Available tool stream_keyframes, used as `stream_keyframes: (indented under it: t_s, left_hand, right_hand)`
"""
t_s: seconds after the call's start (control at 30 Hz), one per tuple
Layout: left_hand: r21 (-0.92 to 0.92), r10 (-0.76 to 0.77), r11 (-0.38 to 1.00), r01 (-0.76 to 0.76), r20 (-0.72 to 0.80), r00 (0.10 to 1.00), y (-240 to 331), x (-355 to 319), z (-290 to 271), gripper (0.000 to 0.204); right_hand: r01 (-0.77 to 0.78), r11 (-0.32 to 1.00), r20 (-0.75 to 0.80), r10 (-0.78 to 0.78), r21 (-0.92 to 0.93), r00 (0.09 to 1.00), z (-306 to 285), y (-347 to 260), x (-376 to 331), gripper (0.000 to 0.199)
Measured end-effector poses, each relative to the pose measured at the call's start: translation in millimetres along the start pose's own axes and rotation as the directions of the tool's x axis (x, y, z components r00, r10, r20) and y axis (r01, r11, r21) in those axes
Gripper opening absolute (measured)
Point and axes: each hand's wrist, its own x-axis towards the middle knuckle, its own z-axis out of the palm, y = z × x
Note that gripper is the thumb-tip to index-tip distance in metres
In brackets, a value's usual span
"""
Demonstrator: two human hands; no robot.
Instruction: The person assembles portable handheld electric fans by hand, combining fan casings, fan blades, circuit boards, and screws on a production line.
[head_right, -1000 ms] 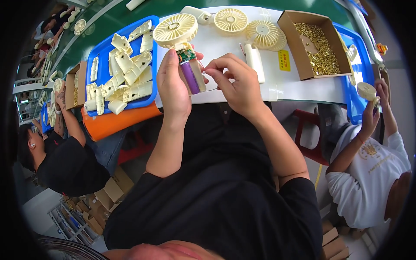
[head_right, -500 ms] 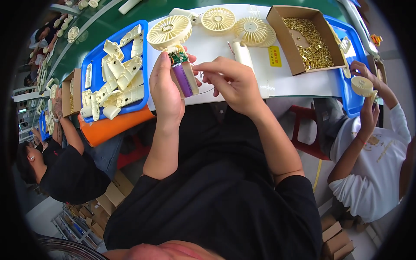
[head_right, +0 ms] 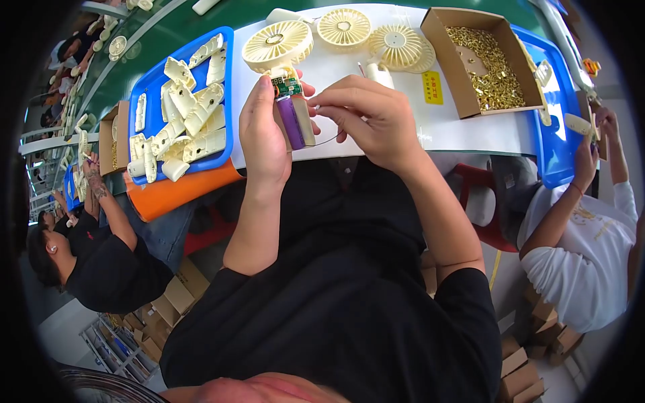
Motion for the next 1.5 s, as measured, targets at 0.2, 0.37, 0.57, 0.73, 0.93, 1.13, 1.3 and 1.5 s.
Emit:
stream_keyframes:
  t_s: [0.2,0.37,0.57,0.73,0.93,1.13,1.3,1.5]
  left_hand:
    - [0.006,0.119,0.993,-0.119,0.008,0.993,-6,-4,6,0.040]
    - [0.110,0.375,0.921,-0.374,0.014,0.927,-20,0,8,0.035]
    - [0.161,0.421,0.890,-0.427,0.075,0.904,-23,-6,5,0.036]
    - [0.246,0.462,0.844,-0.477,0.119,0.879,-25,-7,-1,0.041]
    - [0.260,0.477,0.830,-0.494,0.128,0.870,-24,-9,-4,0.042]
    - [0.280,0.485,0.816,-0.506,0.144,0.862,-27,-9,-8,0.041]
    - [0.418,0.545,0.690,-0.591,0.236,0.804,-29,-6,-16,0.039]
    - [0.436,0.598,0.634,-0.639,0.248,0.763,-32,-3,-18,0.030]
  right_hand:
    - [-0.345,0.750,0.001,0.418,0.565,0.909,11,0,-1,0.010]
    - [-0.460,0.565,-0.008,0.637,0.685,0.771,22,-5,-5,0.014]
    - [-0.479,0.550,-0.014,0.666,0.684,0.745,32,-12,-5,0.014]
    - [-0.466,0.560,-0.024,0.657,0.685,0.754,30,-17,-4,0.014]
    - [-0.446,0.572,-0.014,0.625,0.689,0.780,31,-18,-4,0.014]
    - [-0.489,0.545,0.019,0.655,0.681,0.756,30,-20,-2,0.016]
    - [-0.547,0.491,0.051,0.712,0.678,0.701,26,-24,0,0.017]
    - [-0.625,0.443,0.126,0.744,0.642,0.656,19,-21,2,0.016]
